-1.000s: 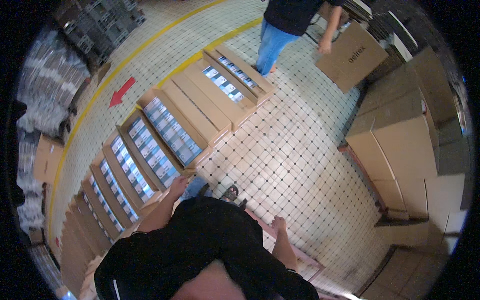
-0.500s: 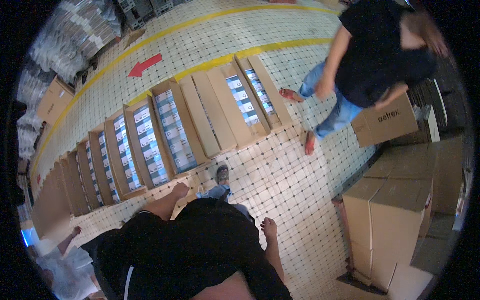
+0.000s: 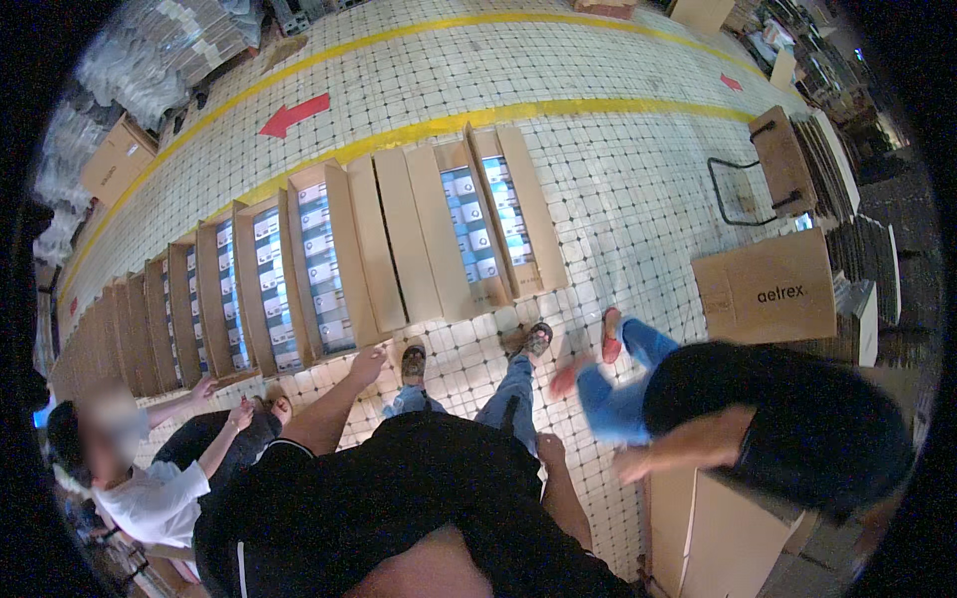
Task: The person sits on the floor and repeatedly opens large cardboard boxes, removes smaller product boxes, and places them into adjacent open boxes. The person then closes the flaps of the large boxes. The task is performed continuously in a warehouse setting.
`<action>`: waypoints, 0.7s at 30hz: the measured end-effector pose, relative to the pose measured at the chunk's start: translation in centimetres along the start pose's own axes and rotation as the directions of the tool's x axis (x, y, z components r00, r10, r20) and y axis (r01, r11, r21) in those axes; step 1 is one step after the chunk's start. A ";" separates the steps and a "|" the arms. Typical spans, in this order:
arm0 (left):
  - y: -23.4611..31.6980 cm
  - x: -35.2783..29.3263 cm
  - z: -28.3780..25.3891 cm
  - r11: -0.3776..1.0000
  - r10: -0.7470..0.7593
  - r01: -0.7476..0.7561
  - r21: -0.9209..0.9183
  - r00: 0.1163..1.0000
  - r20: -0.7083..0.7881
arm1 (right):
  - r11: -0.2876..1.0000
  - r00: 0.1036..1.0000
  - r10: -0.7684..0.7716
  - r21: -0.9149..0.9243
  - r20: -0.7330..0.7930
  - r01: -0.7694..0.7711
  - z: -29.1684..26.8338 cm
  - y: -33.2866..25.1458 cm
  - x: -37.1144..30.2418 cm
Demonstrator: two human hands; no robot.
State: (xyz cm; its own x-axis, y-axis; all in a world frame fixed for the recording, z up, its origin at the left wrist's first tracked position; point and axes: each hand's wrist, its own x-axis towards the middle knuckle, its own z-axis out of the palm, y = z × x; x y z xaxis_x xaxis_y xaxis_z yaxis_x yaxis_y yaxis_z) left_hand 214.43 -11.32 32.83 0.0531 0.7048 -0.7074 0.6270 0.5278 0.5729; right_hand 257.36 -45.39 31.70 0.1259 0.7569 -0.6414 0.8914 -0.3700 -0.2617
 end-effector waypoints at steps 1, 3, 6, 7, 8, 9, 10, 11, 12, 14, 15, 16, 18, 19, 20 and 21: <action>-1.5 0.2 0.2 0.979 0.074 -0.063 0.194 0.996 -0.054 | 0.967 0.991 0.124 0.230 -0.042 -0.111 -1.8 0.6 2.7; -4.1 0.9 0.6 0.899 0.084 -0.046 0.436 0.994 -0.068 | 0.342 0.842 0.505 0.851 0.191 -0.398 -5.7 3.2 6.7; -5.7 1.2 3.3 0.911 -0.140 0.205 0.359 0.970 -0.198 | 0.175 0.883 0.385 0.918 0.270 -0.357 -11.8 8.8 12.9; -5.2 0.8 4.9 0.889 -0.176 0.259 0.378 0.955 -0.240 | 0.228 0.897 0.337 0.900 0.285 -0.372 -14.1 10.9 14.5; -4.0 0.4 7.2 0.755 -0.109 0.170 0.633 0.985 -0.134 | 0.396 0.928 0.317 0.862 0.196 -0.317 -17.1 13.0 16.5; -2.4 -0.1 9.7 0.513 -0.066 0.038 0.858 0.998 -0.005 | 0.547 0.941 0.313 0.786 0.125 -0.287 -20.5 14.7 18.6; -0.2 -0.4 12.5 0.401 -0.077 -0.027 0.916 0.995 0.063 | 0.679 0.936 0.344 0.667 0.081 -0.307 -23.9 16.0 20.2; 2.6 -1.1 17.4 0.870 -0.211 0.312 0.383 0.935 -0.284 | 0.776 0.908 0.374 0.600 -0.188 -0.195 -27.7 16.9 21.3; 5.2 -1.9 20.1 0.911 -0.355 0.358 0.204 0.933 -0.050 | 0.760 0.938 0.313 0.631 -0.149 -0.153 -32.3 17.6 22.8; 11.7 -2.0 26.1 0.794 0.100 -0.153 0.589 0.988 0.121 | 0.603 0.946 0.193 0.792 -0.260 0.095 -40.8 16.8 25.6; 15.9 0.1 28.5 0.868 -0.028 -0.092 0.487 0.972 0.234 | 0.520 0.928 0.141 0.824 -0.345 0.227 -44.7 15.8 27.1; 19.8 1.7 30.4 0.895 0.024 -0.130 0.428 0.970 0.243 | 0.529 0.915 0.125 0.806 -0.383 0.265 -48.2 14.8 28.2; 27.8 6.3 33.0 0.770 0.172 -0.366 0.523 0.908 0.383 | 0.465 0.858 0.008 0.762 -0.513 0.451 -53.2 14.0 30.4; 31.3 7.9 34.2 0.840 0.214 -0.310 0.445 0.943 0.253 | 0.547 0.914 -0.001 0.765 -0.405 0.340 -54.7 14.5 31.5; 34.2 9.4 35.0 0.897 0.298 -0.324 0.299 0.946 0.132 | 0.600 0.942 -0.056 0.743 -0.330 0.296 -55.5 15.9 32.5; 37.5 11.3 35.7 0.935 0.249 -0.270 0.229 0.961 0.118 | 0.646 0.967 -0.088 0.725 -0.239 0.238 -56.4 17.9 34.2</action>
State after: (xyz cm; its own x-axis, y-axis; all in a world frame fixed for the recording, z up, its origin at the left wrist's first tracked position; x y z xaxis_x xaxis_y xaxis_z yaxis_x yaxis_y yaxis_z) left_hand 266.29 -0.44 31.53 0.2988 0.7527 -0.5866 0.7501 0.1947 0.6320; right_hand 302.15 4.25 45.78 0.1478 0.8933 -0.4245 0.2905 -0.4495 -0.8447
